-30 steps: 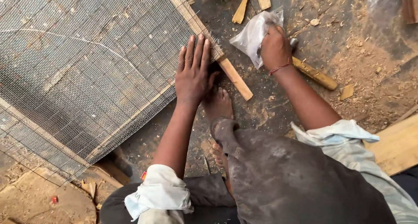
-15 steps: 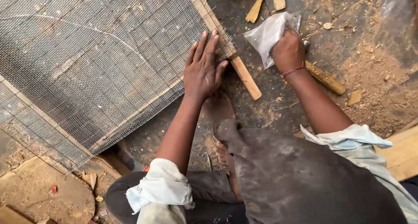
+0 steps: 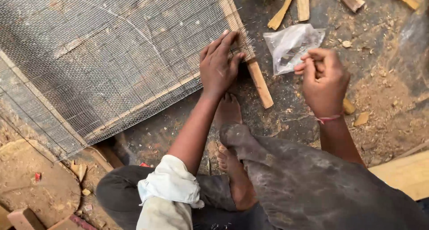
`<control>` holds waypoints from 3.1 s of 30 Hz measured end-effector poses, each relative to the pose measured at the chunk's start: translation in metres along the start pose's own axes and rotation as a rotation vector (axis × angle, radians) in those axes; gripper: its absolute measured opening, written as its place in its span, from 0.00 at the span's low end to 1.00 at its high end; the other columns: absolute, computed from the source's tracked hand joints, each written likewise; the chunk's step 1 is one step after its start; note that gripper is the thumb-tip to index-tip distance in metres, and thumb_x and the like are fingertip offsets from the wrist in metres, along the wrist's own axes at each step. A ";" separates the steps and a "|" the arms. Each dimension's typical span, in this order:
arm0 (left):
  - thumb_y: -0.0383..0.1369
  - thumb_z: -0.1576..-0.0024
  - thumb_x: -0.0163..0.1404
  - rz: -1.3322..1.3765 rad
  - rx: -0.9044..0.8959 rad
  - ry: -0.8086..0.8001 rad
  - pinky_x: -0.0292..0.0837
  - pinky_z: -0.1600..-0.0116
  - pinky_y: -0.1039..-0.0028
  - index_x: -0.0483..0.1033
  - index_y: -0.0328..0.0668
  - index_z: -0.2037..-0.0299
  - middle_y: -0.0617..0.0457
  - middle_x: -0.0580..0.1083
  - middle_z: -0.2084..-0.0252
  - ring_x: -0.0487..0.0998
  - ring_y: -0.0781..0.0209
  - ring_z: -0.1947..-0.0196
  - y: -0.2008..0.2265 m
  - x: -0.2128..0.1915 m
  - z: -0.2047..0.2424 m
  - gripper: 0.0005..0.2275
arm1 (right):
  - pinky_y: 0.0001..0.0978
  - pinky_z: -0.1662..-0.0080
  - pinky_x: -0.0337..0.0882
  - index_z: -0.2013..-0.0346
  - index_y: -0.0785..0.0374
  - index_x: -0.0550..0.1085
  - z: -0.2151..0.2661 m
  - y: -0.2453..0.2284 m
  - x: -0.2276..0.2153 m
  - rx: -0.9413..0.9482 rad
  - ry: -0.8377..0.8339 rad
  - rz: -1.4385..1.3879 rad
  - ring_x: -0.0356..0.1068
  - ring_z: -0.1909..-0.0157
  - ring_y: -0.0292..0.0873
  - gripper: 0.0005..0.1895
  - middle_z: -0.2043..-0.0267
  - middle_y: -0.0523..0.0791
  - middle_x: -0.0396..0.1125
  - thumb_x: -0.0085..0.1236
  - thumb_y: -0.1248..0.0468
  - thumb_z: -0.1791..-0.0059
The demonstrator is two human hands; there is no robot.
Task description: Making a wood-framed sieve by nailing wire mesh onto a wooden frame using a hammer.
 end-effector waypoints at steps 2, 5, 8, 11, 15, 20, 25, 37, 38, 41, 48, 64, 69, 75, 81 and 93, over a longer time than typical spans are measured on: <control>0.40 0.41 0.60 0.030 -0.039 0.050 0.61 0.30 0.66 0.69 0.54 0.34 0.54 0.72 0.33 0.72 0.59 0.33 0.001 0.004 -0.007 0.25 | 0.27 0.54 0.81 0.48 0.73 0.67 -0.011 -0.014 0.003 0.020 0.007 -0.151 0.78 0.55 0.40 0.08 0.54 0.51 0.73 0.50 0.76 0.42; 0.39 0.49 0.64 0.093 -0.174 0.105 0.62 0.34 0.64 0.73 0.54 0.40 0.54 0.76 0.40 0.75 0.58 0.39 -0.004 0.009 -0.009 0.26 | 0.30 0.58 0.79 0.55 0.71 0.72 -0.031 -0.010 0.033 0.120 -0.181 -0.152 0.80 0.59 0.40 0.02 0.60 0.50 0.75 0.56 0.75 0.42; 0.39 0.47 0.65 0.121 -0.301 0.069 0.63 0.36 0.66 0.76 0.59 0.42 0.58 0.80 0.48 0.77 0.60 0.45 -0.012 0.018 -0.009 0.22 | 0.27 0.60 0.82 0.57 0.70 0.74 -0.051 -0.007 0.062 0.210 -0.279 -0.351 0.79 0.61 0.37 0.03 0.62 0.50 0.75 0.58 0.73 0.44; 0.37 0.48 0.65 0.097 -0.229 0.114 0.61 0.38 0.66 0.77 0.60 0.45 0.59 0.80 0.47 0.76 0.59 0.45 -0.005 0.011 -0.012 0.20 | 0.26 0.59 0.80 0.56 0.71 0.78 -0.063 0.005 0.080 0.211 -0.365 -0.302 0.78 0.61 0.38 0.06 0.61 0.50 0.76 0.61 0.70 0.45; 0.34 0.46 0.63 0.133 -0.247 0.102 0.59 0.34 0.65 0.76 0.58 0.43 0.61 0.80 0.48 0.76 0.61 0.42 -0.009 0.014 -0.010 0.20 | 0.24 0.54 0.79 0.50 0.72 0.78 -0.064 0.013 0.091 0.122 -0.459 -0.329 0.78 0.56 0.35 0.12 0.56 0.47 0.77 0.63 0.68 0.47; 0.34 0.45 0.62 0.132 -0.171 0.153 0.59 0.34 0.65 0.75 0.58 0.42 0.60 0.78 0.44 0.74 0.62 0.40 -0.001 0.005 -0.010 0.20 | 0.28 0.58 0.79 0.53 0.65 0.80 -0.068 0.006 0.100 0.169 -0.410 -0.285 0.77 0.58 0.35 0.07 0.58 0.45 0.77 0.60 0.66 0.44; 0.37 0.49 0.64 0.117 -0.186 0.173 0.61 0.37 0.65 0.77 0.57 0.46 0.57 0.77 0.45 0.74 0.59 0.41 -0.002 0.006 -0.015 0.20 | 0.41 0.50 0.75 0.53 0.64 0.79 -0.070 -0.002 0.103 -0.235 -0.249 0.078 0.76 0.52 0.51 0.06 0.54 0.51 0.75 0.63 0.68 0.45; 0.29 0.48 0.61 0.166 -0.139 0.193 0.58 0.37 0.64 0.77 0.51 0.50 0.59 0.76 0.43 0.70 0.59 0.37 0.010 -0.008 -0.013 0.15 | 0.39 0.50 0.76 0.54 0.60 0.81 -0.060 -0.015 0.102 -0.368 -0.135 0.024 0.76 0.51 0.49 0.12 0.54 0.48 0.76 0.64 0.73 0.51; 0.29 0.48 0.61 0.165 -0.140 0.198 0.58 0.37 0.64 0.77 0.51 0.50 0.59 0.76 0.43 0.70 0.59 0.37 0.009 -0.006 -0.012 0.15 | 0.39 0.50 0.76 0.54 0.60 0.81 -0.060 -0.013 0.102 -0.373 -0.138 0.023 0.76 0.51 0.49 0.12 0.54 0.48 0.76 0.64 0.73 0.51; 0.31 0.47 0.61 0.163 -0.159 0.194 0.59 0.36 0.65 0.79 0.51 0.51 0.61 0.76 0.43 0.70 0.61 0.36 0.005 -0.001 -0.011 0.13 | 0.40 0.50 0.76 0.56 0.62 0.80 -0.057 -0.011 0.104 -0.429 -0.115 0.075 0.75 0.51 0.49 0.11 0.54 0.48 0.76 0.65 0.73 0.52; 0.32 0.48 0.61 0.130 -0.177 0.193 0.59 0.36 0.66 0.83 0.53 0.57 0.63 0.77 0.45 0.71 0.62 0.37 0.006 0.002 -0.013 0.09 | 0.41 0.48 0.75 0.56 0.64 0.79 -0.052 -0.016 0.102 -0.474 -0.080 0.116 0.74 0.50 0.50 0.11 0.53 0.48 0.74 0.64 0.74 0.53; 0.37 0.47 0.61 0.083 -0.173 0.188 0.58 0.36 0.64 0.84 0.54 0.62 0.65 0.77 0.46 0.70 0.61 0.37 0.007 0.002 -0.015 0.05 | 0.41 0.46 0.77 0.44 0.63 0.75 -0.033 0.003 0.095 -0.422 -0.113 0.169 0.72 0.46 0.51 0.17 0.47 0.52 0.71 0.59 0.72 0.48; 0.39 0.45 0.61 0.039 -0.174 0.157 0.57 0.38 0.65 0.85 0.54 0.61 0.64 0.77 0.45 0.69 0.61 0.36 0.005 0.007 -0.014 0.06 | 0.46 0.40 0.71 0.41 0.66 0.71 0.014 0.041 0.015 -0.215 0.149 0.274 0.67 0.39 0.53 0.19 0.43 0.54 0.66 0.59 0.65 0.46; 0.39 0.46 0.61 0.030 -0.167 0.141 0.57 0.40 0.64 0.85 0.55 0.60 0.64 0.77 0.46 0.69 0.59 0.38 0.003 0.008 -0.016 0.07 | 0.51 0.45 0.67 0.45 0.68 0.66 0.068 0.141 -0.046 0.096 0.008 0.790 0.62 0.44 0.58 0.34 0.47 0.58 0.61 0.62 0.44 0.51; 0.39 0.46 0.62 0.034 -0.151 0.168 0.59 0.39 0.65 0.85 0.56 0.61 0.67 0.77 0.46 0.70 0.61 0.37 0.007 0.007 -0.015 0.05 | 0.52 0.48 0.69 0.48 0.61 0.68 0.072 0.180 -0.034 0.161 -0.293 0.973 0.66 0.48 0.56 0.32 0.50 0.53 0.66 0.58 0.39 0.52; 0.41 0.45 0.62 0.013 -0.161 0.165 0.58 0.38 0.67 0.85 0.57 0.58 0.65 0.77 0.44 0.69 0.62 0.37 0.002 0.011 -0.015 0.08 | 0.31 0.74 0.68 0.38 0.64 0.66 0.068 0.036 -0.011 0.841 -0.486 -0.430 0.63 0.77 0.36 0.22 0.74 0.43 0.63 0.50 0.60 0.46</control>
Point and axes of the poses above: each hand's wrist, its own z-axis away from the middle knuckle, its own x-axis out of the palm, y = z × x, the point moved 5 cm from there along -z, towards the middle knuckle
